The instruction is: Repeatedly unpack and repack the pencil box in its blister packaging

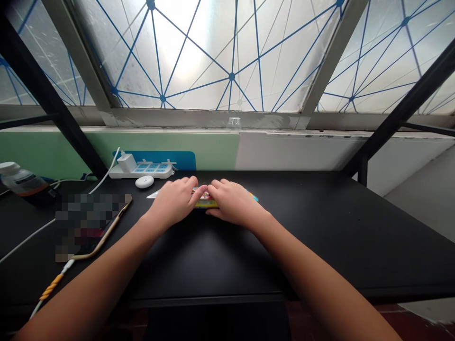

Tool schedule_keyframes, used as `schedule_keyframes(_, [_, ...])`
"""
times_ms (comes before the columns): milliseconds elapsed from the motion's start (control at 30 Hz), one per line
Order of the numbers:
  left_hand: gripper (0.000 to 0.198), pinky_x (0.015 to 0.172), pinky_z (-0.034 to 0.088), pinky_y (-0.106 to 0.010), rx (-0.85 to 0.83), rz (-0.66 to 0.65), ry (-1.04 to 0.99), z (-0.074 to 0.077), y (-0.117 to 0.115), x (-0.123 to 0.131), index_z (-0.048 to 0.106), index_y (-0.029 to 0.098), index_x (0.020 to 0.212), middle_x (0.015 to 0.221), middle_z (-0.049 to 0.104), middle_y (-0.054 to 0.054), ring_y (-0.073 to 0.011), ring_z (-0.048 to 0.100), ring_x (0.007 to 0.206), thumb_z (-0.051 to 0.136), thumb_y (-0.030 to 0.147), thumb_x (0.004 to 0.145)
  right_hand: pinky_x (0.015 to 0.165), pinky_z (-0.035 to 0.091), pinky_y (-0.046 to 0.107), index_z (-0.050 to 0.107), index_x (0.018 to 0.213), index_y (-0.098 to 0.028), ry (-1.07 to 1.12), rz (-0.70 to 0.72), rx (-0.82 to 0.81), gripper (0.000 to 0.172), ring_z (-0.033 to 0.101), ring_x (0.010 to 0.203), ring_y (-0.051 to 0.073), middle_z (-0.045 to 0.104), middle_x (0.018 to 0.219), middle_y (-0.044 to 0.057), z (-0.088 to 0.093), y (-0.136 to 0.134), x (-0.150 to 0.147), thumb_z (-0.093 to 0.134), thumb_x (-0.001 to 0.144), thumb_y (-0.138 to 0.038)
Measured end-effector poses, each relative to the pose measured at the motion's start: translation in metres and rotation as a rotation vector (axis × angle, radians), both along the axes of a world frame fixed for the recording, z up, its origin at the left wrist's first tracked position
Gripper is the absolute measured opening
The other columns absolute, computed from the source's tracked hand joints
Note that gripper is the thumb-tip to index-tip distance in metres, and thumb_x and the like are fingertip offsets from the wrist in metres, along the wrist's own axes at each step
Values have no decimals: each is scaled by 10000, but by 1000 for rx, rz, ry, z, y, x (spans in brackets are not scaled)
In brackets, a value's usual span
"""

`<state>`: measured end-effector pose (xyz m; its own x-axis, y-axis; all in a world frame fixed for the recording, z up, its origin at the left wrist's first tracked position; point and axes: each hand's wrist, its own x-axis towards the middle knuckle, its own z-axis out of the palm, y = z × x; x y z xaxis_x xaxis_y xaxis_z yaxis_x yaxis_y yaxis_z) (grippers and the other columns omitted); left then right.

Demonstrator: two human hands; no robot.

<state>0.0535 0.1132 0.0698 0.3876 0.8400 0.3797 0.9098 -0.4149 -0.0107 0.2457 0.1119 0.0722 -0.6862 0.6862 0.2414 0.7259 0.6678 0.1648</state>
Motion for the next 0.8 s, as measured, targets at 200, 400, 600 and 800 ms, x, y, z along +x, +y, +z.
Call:
schedule_keyframes(200, [256, 717, 474, -358, -107, -87, 67, -13, 5, 0, 631, 188, 992, 968, 653, -124, -292, 624, 905, 438, 355, 1007, 721, 436, 334, 577, 936, -218, 104, 43, -252, 356, 583, 819, 236, 644, 929, 56, -4, 0, 0, 716, 828, -528])
schedule_keyframes(400, [223, 874, 456, -416, -125, -152, -35, -24, 16, -3, 607, 212, 1013, 1072, 630, -101, -294, 569, 1036, 465, 383, 989, 553, 308, 274, 474, 736, -227, 290, -32, -432, 388, 478, 619, 148, 584, 706, -18, -12, 15, 5, 560, 929, -552])
schedule_keyframes(600, [320, 1016, 377, -476, -192, -84, -105, -29, 16, -1, 548, 226, 1191, 1281, 569, -108, -306, 465, 1223, 393, 432, 1001, 616, 316, 276, 492, 760, -217, 281, -104, -281, 262, 506, 680, 148, 597, 807, 15, -26, 28, 4, 426, 996, -309])
schedule_keyframes(800, [353, 904, 425, -482, -179, 34, -89, -27, 2, 12, 561, 222, 1158, 1284, 524, -138, -334, 477, 1159, 394, 474, 976, 587, 307, 286, 495, 719, -224, 267, -167, -247, 263, 504, 640, 157, 596, 760, 15, -26, 30, 11, 460, 969, -299])
